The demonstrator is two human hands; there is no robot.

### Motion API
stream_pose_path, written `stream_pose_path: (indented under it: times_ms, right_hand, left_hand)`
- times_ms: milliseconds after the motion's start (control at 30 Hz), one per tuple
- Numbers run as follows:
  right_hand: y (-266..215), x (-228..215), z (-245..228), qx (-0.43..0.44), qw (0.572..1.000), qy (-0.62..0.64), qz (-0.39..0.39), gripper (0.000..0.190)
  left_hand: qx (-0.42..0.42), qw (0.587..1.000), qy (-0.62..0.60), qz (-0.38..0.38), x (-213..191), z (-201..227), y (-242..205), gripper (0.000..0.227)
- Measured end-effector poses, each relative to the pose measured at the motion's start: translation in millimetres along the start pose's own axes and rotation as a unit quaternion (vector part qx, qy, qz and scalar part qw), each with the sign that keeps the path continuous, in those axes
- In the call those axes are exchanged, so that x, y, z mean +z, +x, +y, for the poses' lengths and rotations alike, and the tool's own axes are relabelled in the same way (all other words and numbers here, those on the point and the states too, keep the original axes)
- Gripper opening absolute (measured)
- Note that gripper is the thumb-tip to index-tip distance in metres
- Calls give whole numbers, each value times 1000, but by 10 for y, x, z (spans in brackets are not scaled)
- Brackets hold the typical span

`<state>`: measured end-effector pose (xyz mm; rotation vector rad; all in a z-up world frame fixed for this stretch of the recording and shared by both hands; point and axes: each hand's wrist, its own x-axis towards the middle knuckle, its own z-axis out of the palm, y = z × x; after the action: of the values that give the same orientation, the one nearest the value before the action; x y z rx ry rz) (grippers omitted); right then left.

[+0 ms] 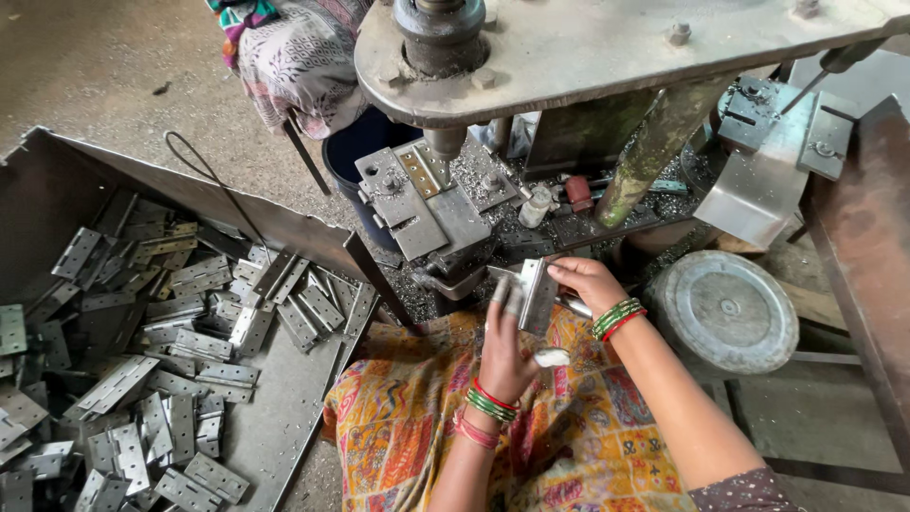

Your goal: The person sits on the floor and repeatedly picks rectangular metal pieces from a bin, places them under a press, and activates the machine to punch holes. Processed pieces are returned to the bin.

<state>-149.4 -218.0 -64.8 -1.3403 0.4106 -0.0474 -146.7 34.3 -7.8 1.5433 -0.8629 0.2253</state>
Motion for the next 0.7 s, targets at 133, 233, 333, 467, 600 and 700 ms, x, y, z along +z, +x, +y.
stream_pose_path:
  times_ms: [133, 233, 333, 467, 600, 700]
  right_hand:
    - [42, -42, 62, -6, 998, -36, -53, 28]
    - [49, 65, 12, -49, 991, -101, -68, 31]
    - [-36, 225, -114, -90, 948, -304, -2, 37]
    - [-193, 450, -318, -165, 837, -512, 95, 42]
    - [-263, 570, -422, -152, 823, -535, 117, 46]
    - [-269, 561, -403, -176, 813, -536, 146, 48]
  left_hand:
    - [113, 958, 254, -66, -51, 101, 69, 33]
    - [81, 948, 304, -44, -139, 76, 147, 26]
    - [109, 927, 357, 21, -325, -96, 362, 37]
    - [131, 863, 487, 28, -432, -646, 1010, 33]
    - [98, 825, 554, -55, -266, -1013, 1363, 21]
    - [97, 824, 554, -66, -135, -803, 1133, 29]
